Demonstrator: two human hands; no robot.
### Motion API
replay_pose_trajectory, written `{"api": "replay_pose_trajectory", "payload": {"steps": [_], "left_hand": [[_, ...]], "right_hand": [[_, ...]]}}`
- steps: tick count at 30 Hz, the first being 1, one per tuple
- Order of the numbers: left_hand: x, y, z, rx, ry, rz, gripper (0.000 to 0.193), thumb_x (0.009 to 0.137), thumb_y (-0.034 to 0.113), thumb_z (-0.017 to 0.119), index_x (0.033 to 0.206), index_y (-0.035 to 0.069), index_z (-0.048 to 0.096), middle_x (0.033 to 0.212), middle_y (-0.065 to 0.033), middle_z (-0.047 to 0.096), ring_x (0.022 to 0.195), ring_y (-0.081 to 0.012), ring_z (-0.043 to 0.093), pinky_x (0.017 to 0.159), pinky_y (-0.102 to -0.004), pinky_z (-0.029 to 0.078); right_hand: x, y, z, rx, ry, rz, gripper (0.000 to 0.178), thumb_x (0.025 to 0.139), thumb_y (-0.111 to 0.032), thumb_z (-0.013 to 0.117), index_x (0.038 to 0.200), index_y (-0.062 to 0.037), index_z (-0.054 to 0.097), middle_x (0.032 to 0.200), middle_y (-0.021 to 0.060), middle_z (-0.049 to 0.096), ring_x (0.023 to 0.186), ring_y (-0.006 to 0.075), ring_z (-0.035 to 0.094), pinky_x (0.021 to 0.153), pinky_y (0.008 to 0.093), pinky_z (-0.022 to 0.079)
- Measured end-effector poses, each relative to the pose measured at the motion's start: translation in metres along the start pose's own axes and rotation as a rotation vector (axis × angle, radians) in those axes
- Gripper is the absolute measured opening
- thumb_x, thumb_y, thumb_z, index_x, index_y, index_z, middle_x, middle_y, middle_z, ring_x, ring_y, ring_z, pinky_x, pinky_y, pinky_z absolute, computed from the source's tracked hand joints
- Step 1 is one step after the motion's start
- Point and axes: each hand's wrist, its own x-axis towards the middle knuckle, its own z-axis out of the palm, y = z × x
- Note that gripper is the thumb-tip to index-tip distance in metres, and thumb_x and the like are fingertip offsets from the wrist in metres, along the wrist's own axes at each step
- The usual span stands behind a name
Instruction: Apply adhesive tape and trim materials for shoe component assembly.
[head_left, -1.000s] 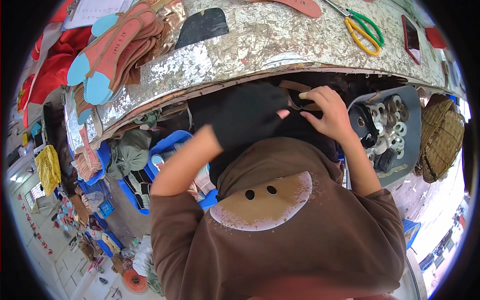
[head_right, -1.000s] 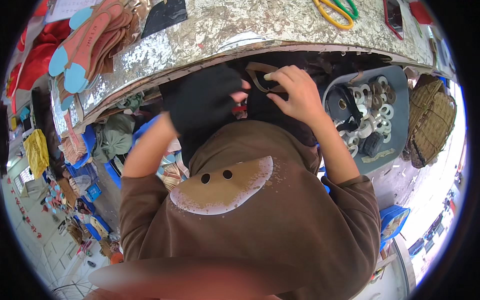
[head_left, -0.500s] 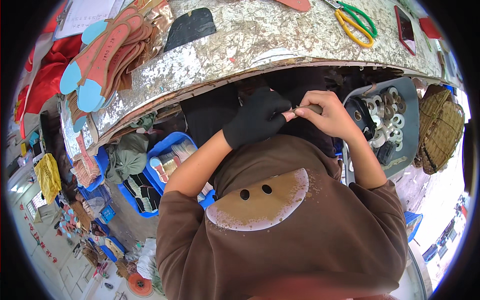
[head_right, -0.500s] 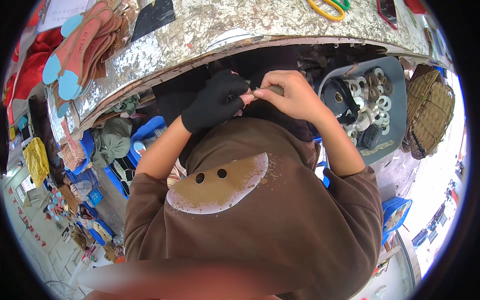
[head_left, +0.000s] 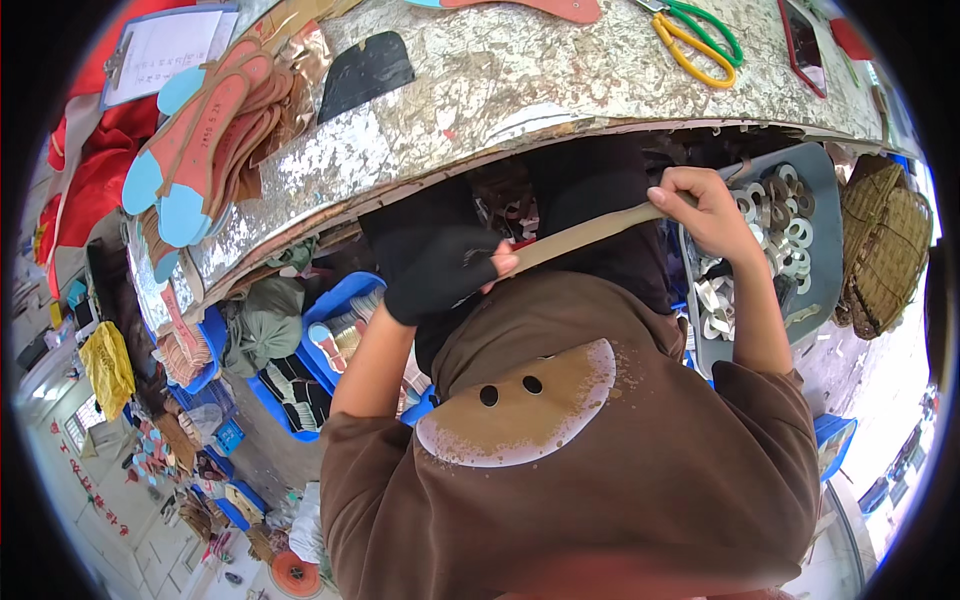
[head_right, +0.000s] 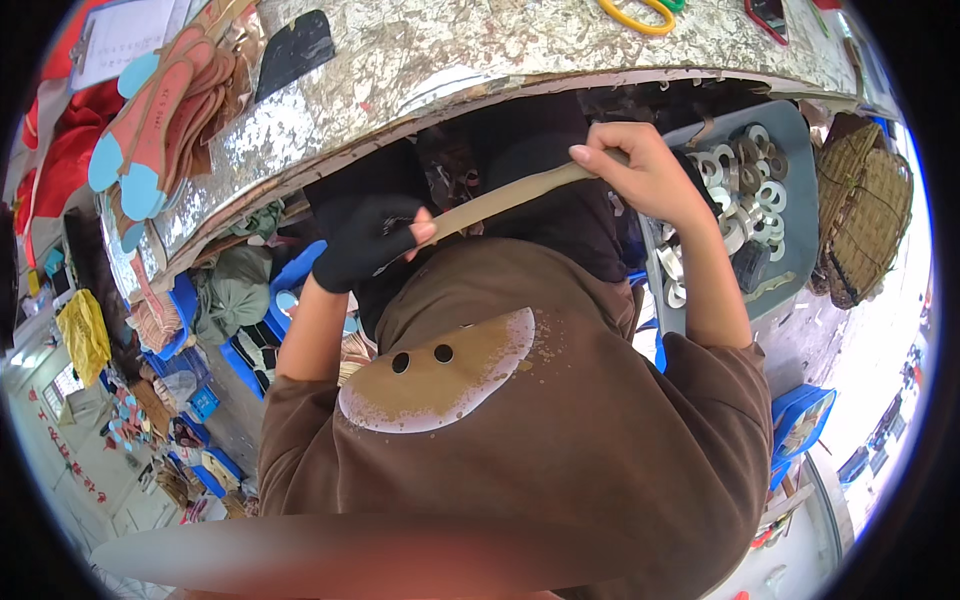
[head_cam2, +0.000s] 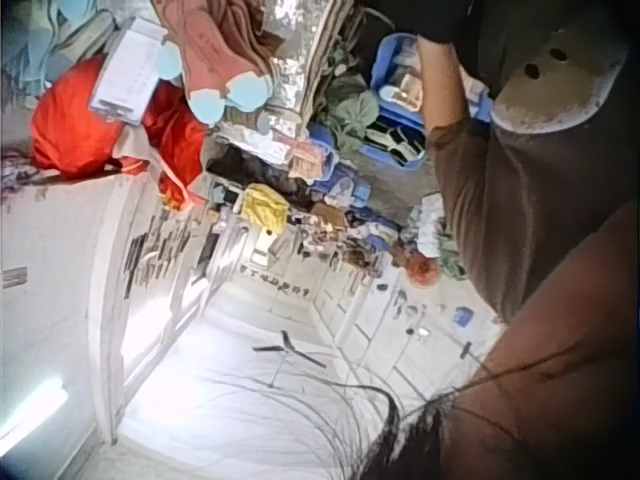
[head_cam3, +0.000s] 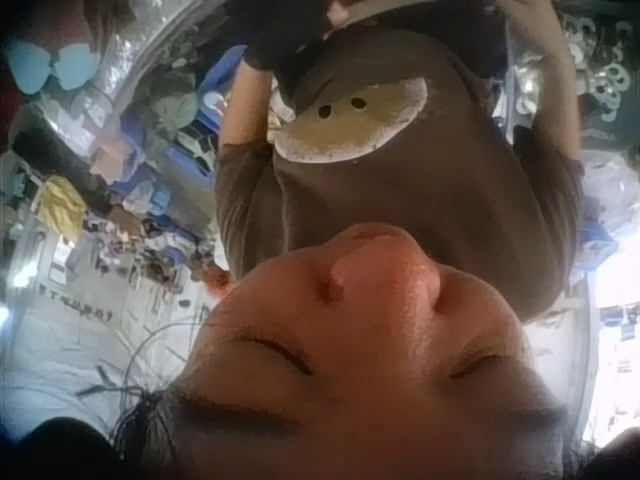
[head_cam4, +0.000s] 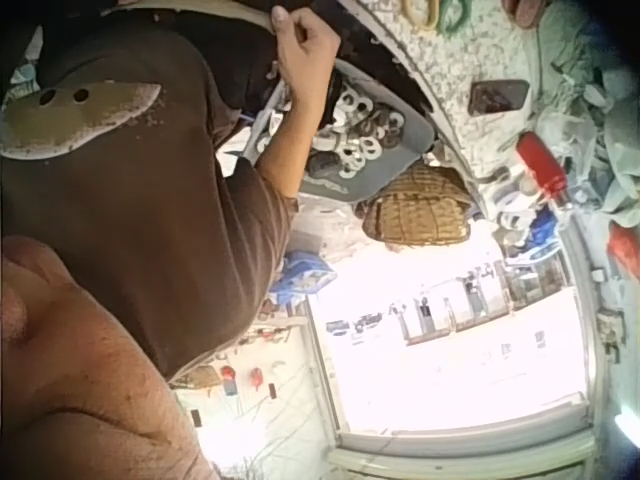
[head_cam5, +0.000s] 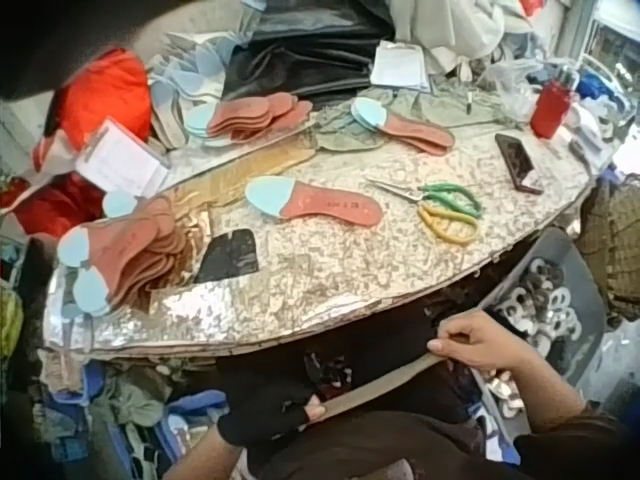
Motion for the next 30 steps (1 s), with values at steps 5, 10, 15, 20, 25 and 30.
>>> {"api": "replay_pose_trajectory", "payload": {"steps": [5, 10, 15, 20, 25, 30], "left_hand": [[-0.03, -0.012, -0.01, 0.032, 0.168, 0.096, 0.009, 0.089, 0.009, 0.067, 0.087, 0.0, 0.065, 0.076, 0.0003, 0.06, 0.065, -0.0061, 0.056, 0.059, -0.0214, 0.044], [-0.037, -0.007, -0.014, 0.182, 0.28, 0.107, 0.005, 0.085, 0.005, 0.067, 0.088, 0.002, 0.064, 0.077, -0.0013, 0.06, 0.072, -0.0118, 0.059, 0.065, -0.026, 0.045], [-0.047, 0.026, -0.022, 1.503, 0.771, 0.643, 0.011, 0.079, 0.011, 0.07, 0.089, 0.014, 0.065, 0.078, 0.0, 0.058, 0.082, -0.0203, 0.059, 0.08, -0.0374, 0.042], [-0.048, 0.031, -0.01, 1.954, 0.964, 0.926, 0.008, 0.081, 0.019, 0.061, 0.088, 0.021, 0.064, 0.081, 0.0044, 0.056, 0.089, -0.0136, 0.06, 0.091, -0.0377, 0.039], [-0.012, 0.051, -0.01, 2.107, 0.921, 1.322, 0.009, 0.082, 0.023, 0.063, 0.09, 0.024, 0.068, 0.088, 0.006, 0.058, 0.094, -0.0135, 0.059, 0.095, -0.0385, 0.039], [0.008, 0.067, -0.03, 1.98, 0.929, 1.366, 0.003, 0.083, 0.023, 0.064, 0.086, 0.023, 0.064, 0.092, 0.0051, 0.063, 0.102, -0.015, 0.061, 0.095, -0.0399, 0.041]], "right_hand": [[-0.005, 0.008, -0.005, -0.063, 0.029, 0.025, 0.032, 0.092, -0.022, 0.065, 0.071, 0.0002, 0.053, 0.063, -0.0004, 0.044, 0.06, 0.0072, 0.037, 0.053, 0.0273, 0.03], [-0.004, 0.001, 0.005, -0.02, -0.044, 0.022, 0.027, 0.087, -0.019, 0.07, 0.074, -0.0004, 0.055, 0.065, -0.0008, 0.044, 0.06, 0.0083, 0.038, 0.054, 0.0278, 0.029], [-0.012, 0.007, -0.008, -0.087, -0.142, 0.05, 0.02, 0.081, -0.015, 0.075, 0.078, 0.0016, 0.063, 0.067, 0.0023, 0.056, 0.061, 0.0112, 0.051, 0.057, 0.0263, 0.04], [0.019, -0.032, 0.032, 0.026, -0.019, -0.363, 0.023, 0.094, -0.018, 0.061, 0.104, 0.0025, 0.066, 0.097, 0.01, 0.064, 0.089, 0.0195, 0.062, 0.078, 0.0318, 0.049], [0.054, -0.057, 0.092, 0.605, -0.285, -0.228, 0.037, 0.103, -0.032, 0.046, 0.093, -0.0012, 0.062, 0.08, 0.0058, 0.06, 0.073, 0.0135, 0.058, 0.068, 0.0264, 0.047], [0.054, -0.064, 0.096, 0.917, -0.28, 0.017, 0.021, 0.099, -0.024, 0.057, 0.085, -0.0088, 0.055, 0.07, -0.0039, 0.054, 0.06, 0.0024, 0.045, 0.052, 0.0186, 0.034]]}}
